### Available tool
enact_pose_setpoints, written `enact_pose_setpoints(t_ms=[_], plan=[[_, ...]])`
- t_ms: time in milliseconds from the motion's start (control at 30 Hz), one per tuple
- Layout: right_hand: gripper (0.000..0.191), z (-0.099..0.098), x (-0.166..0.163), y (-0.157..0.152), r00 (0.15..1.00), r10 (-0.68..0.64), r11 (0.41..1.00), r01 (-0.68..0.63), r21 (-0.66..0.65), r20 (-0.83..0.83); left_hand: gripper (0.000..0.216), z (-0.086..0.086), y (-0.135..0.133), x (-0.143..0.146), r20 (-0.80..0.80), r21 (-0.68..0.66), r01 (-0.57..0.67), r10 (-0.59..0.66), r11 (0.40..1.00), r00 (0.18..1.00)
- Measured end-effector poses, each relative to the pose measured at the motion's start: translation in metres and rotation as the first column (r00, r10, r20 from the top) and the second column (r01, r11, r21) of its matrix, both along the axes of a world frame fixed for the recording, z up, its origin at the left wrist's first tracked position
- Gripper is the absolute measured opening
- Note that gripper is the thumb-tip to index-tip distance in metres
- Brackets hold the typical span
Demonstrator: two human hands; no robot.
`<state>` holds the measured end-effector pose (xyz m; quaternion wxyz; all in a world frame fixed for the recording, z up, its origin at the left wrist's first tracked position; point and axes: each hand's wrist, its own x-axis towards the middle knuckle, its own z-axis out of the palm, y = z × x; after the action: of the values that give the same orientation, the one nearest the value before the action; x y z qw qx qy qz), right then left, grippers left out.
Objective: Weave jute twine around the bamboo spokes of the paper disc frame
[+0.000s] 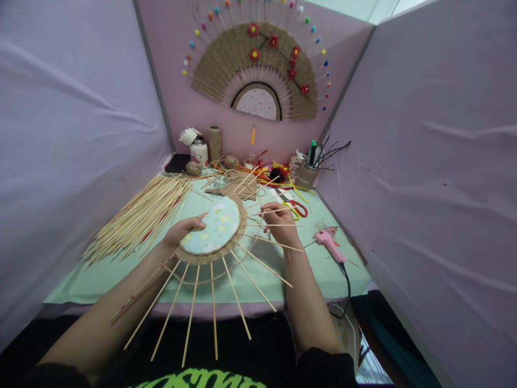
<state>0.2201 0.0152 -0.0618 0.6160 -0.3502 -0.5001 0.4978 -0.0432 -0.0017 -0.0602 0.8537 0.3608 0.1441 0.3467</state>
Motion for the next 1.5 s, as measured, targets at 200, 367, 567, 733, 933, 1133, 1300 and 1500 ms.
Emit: enact_pose_setpoints(t_ms=[200, 367, 567, 733, 933, 1133, 1300, 1500], plan=[[0.031, -0.001, -0.007, -0.004, 0.999, -0.027, 0.999, 0.028, -0.045, 0.024, 0.073, -0.003, 0.001, 0.000, -0.030, -0.016, 0.015, -0.016, 1.000, 0.999], [0.029, -0.004, -0.008, -0.003, 1.000, -0.006, 0.999, 0.007, -0.050, 0.016, 0.074, -0.003, 0.001, 0.001, -0.044, -0.016, 0.006, -0.007, 1.000, 0.999], [0.027, -0.003, -0.007, -0.005, 0.999, 0.030, 0.995, -0.027, -0.098, 0.032, 0.076, -0.002, 0.001, 0.000, -0.053, -0.013, -0.007, 0.006, 1.000, 0.999], [0.027, -0.006, -0.006, -0.004, 0.997, 0.051, 0.992, -0.043, -0.117, 0.066, 0.075, -0.001, 0.000, 0.000, -0.044, -0.011, -0.018, 0.017, 1.000, 0.999], [0.030, -0.009, -0.003, -0.005, 0.995, 0.068, 0.990, -0.058, -0.130, 0.073, 0.073, 0.000, -0.002, 0.001, -0.052, -0.011, -0.037, 0.037, 0.999, 0.998], [0.031, -0.008, -0.006, -0.005, 0.995, 0.031, 0.990, -0.017, -0.138, 0.098, 0.073, 0.001, 0.001, 0.000, -0.037, 0.002, -0.011, 0.011, 1.000, 0.999], [0.028, -0.012, -0.004, 0.001, 0.935, -0.312, 0.950, 0.302, 0.079, 0.167, 0.071, 0.000, 0.008, -0.001, -0.043, -0.037, -0.085, 0.083, 0.996, 0.996], [0.020, -0.013, 0.001, -0.007, 0.536, -0.808, 0.562, 0.580, 0.590, 0.242, 0.069, -0.006, 0.012, -0.001, -0.048, -0.074, -0.141, 0.137, 0.987, 0.989]])
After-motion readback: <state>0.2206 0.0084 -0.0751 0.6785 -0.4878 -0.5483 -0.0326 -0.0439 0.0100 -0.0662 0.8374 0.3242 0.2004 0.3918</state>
